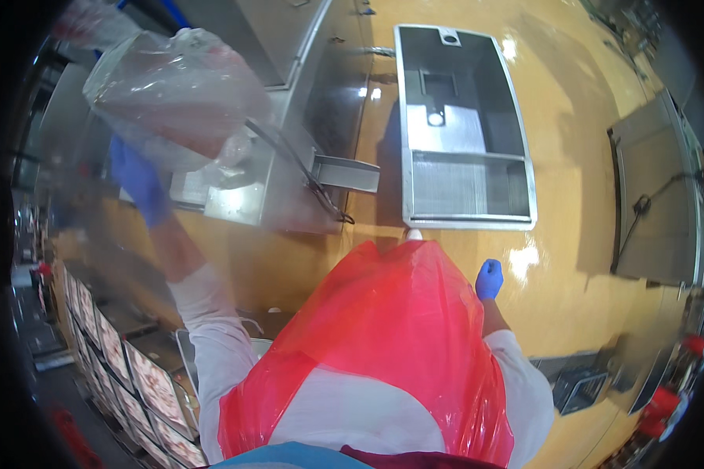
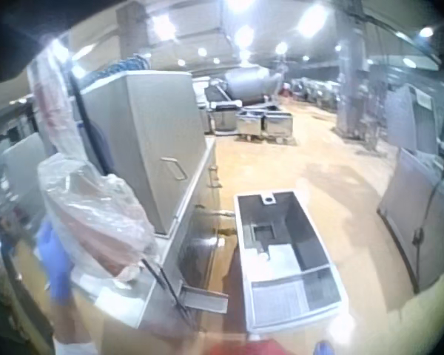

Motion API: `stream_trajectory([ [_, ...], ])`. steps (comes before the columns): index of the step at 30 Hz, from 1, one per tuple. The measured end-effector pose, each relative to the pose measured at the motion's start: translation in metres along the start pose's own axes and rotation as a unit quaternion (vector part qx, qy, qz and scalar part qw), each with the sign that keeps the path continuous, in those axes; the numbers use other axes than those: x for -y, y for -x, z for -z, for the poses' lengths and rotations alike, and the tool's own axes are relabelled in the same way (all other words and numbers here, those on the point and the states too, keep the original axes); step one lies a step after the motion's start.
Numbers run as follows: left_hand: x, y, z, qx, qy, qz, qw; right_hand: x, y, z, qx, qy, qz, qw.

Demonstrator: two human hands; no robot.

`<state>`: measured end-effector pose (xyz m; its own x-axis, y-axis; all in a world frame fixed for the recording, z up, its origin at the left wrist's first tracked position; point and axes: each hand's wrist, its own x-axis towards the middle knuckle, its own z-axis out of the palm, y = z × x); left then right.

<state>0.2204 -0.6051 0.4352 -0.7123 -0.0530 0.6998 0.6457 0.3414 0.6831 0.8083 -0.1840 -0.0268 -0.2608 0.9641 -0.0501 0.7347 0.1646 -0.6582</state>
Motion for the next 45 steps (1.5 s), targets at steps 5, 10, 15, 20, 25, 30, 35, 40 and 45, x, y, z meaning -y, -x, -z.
stream_trajectory([
  [5, -0.042, 0.013, -0.005, 0.08, 0.148, 0.071, 0.983, -0.037, 0.016, -0.014, 0.085, 0.018, -0.022, 0.996],
  [10, -0.026, 0.014, 0.0, 0.121, 0.156, 0.005, 0.98, -0.047, -0.018, -0.043, 0.19, -0.031, -0.035, 0.981],
  [15, -0.033, 0.019, -0.002, 0.126, 0.177, 0.038, 0.975, -0.047, -0.042, -0.052, 0.231, -0.026, -0.046, 0.972],
  [20, -0.05, 0.022, -0.007, 0.137, 0.163, 0.044, 0.976, -0.054, -0.052, -0.045, 0.262, 0.015, -0.046, 0.964],
  [25, -0.041, 0.019, -0.006, 0.114, 0.207, 0.061, 0.97, -0.053, -0.049, -0.033, 0.291, 0.045, -0.037, 0.955],
  [30, -0.038, 0.019, -0.006, 0.107, 0.217, 0.069, 0.968, -0.045, -0.042, -0.023, 0.322, 0.007, -0.092, 0.942],
  [35, -0.039, 0.018, -0.006, 0.119, 0.219, 0.053, 0.967, -0.04, -0.04, -0.016, 0.325, 0.016, -0.066, 0.943],
  [40, -0.035, 0.018, -0.005, 0.116, 0.242, 0.07, 0.961, -0.036, -0.036, -0.013, 0.325, -0.014, -0.082, 0.942],
  [45, -0.039, 0.019, -0.006, 0.112, 0.225, 0.07, 0.965, -0.025, -0.029, -0.009, 0.323, -0.008, -0.079, 0.943],
])
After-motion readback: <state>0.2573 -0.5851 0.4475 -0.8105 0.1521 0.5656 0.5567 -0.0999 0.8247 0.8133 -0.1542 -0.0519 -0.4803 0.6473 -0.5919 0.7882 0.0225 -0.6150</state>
